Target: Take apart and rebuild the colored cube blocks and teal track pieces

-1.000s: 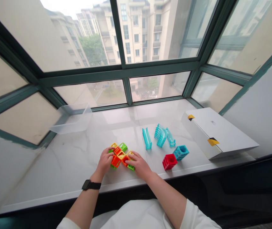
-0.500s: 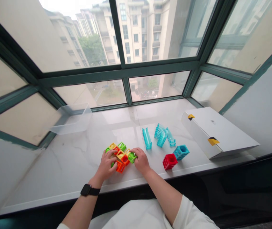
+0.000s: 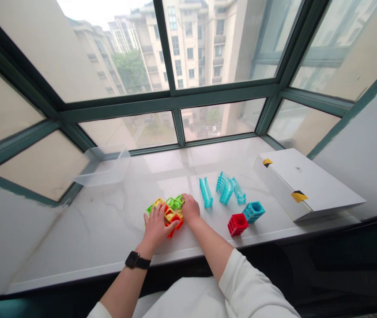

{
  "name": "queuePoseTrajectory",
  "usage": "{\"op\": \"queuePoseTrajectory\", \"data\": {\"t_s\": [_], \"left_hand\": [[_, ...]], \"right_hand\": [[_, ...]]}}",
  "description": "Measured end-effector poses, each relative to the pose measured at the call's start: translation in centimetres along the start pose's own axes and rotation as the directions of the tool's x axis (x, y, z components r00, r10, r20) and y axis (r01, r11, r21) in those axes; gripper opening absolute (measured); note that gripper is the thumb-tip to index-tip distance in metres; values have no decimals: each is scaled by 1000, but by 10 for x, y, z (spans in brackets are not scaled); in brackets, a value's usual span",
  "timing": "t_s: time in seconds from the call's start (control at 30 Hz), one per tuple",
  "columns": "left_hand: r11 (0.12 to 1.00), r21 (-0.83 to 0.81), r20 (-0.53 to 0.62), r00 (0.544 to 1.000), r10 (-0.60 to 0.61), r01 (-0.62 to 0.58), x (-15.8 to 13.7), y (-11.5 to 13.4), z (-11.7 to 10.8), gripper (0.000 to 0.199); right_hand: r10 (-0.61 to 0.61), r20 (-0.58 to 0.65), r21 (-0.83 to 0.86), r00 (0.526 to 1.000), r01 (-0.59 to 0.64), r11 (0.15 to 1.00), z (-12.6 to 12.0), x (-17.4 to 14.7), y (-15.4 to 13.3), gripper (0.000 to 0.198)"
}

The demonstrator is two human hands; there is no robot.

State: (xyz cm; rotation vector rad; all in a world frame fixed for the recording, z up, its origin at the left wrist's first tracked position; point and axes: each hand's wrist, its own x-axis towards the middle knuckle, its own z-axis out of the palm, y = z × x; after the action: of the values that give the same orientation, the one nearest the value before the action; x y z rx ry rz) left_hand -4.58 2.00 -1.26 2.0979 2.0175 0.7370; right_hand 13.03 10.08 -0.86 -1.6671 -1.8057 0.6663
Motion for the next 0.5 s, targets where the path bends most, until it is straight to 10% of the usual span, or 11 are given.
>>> {"op": "queuePoseTrajectory", "data": {"t_s": [0.5], "left_hand": [[994,43,65,993,101,-104,0,-11,-14,45]], "right_hand": [[97,115,-173,989,-76,982,-3,-21,20,71]]}}
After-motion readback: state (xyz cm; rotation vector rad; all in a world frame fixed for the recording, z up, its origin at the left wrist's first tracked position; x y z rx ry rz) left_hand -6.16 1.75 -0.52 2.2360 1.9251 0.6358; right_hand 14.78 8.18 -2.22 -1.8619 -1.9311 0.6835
